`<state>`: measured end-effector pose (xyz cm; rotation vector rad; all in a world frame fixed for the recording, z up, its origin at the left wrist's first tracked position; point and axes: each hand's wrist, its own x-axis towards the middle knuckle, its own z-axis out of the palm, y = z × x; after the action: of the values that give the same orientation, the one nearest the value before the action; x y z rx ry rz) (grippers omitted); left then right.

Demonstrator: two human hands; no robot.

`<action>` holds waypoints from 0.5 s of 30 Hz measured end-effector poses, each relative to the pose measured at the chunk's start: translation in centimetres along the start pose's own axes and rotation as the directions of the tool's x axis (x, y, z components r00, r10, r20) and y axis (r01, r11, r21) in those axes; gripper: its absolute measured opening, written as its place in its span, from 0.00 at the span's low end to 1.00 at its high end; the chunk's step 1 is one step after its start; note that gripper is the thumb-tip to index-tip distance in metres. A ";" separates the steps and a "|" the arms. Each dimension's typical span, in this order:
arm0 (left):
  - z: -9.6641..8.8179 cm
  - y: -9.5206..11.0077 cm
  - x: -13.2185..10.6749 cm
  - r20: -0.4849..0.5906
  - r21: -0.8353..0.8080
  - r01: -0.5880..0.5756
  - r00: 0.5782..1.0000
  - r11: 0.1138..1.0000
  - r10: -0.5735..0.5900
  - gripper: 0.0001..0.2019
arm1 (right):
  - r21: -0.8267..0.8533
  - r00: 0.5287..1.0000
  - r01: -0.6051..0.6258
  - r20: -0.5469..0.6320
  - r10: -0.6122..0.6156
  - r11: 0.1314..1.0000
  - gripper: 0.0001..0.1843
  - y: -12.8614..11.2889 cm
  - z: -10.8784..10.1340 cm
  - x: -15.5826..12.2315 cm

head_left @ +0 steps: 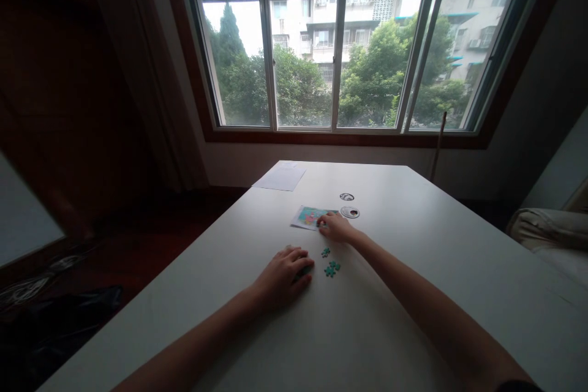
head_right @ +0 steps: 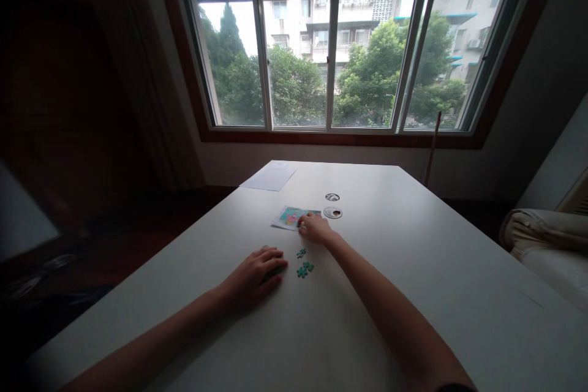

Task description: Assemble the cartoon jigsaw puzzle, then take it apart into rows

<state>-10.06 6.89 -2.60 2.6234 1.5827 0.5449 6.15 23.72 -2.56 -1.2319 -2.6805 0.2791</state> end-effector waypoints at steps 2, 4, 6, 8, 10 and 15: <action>-0.1 0.1 -0.1 -0.004 0.000 -0.001 1.000 1.000 0.001 0.14 | 0.007 0.999 0.045 -0.008 -0.045 0.999 0.17 -2.4 0.7 1.9; -0.2 0.3 -0.2 -0.013 0.003 -0.004 1.000 1.000 0.004 0.14 | 0.013 0.995 0.094 -0.014 -0.094 0.995 0.17 -4.4 1.3 3.1; -0.2 0.4 -0.3 -0.015 0.012 -0.007 1.000 1.000 0.007 0.14 | 0.022 0.991 0.135 -0.016 -0.135 0.991 0.17 -6.0 1.7 4.0; -0.2 0.4 -0.4 -0.014 0.020 -0.009 1.000 1.000 0.009 0.14 | 0.034 0.986 0.169 -0.013 -0.169 0.985 0.17 -6.9 1.7 4.3; -0.2 0.4 -0.5 -0.019 0.031 -0.004 1.000 1.000 0.005 0.15 | 0.053 0.980 0.201 -0.016 -0.200 0.978 0.18 -7.3 1.4 4.1; -1.2 0.8 -1.0 -0.041 0.122 0.052 0.998 0.991 -0.047 0.17 | 0.098 0.962 0.272 -0.047 -0.269 0.957 0.23 -5.3 -0.4 0.1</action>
<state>-10.18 5.47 -1.57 2.6676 1.7419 0.5134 2.29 20.46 -0.92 -0.8196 -2.7242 0.3492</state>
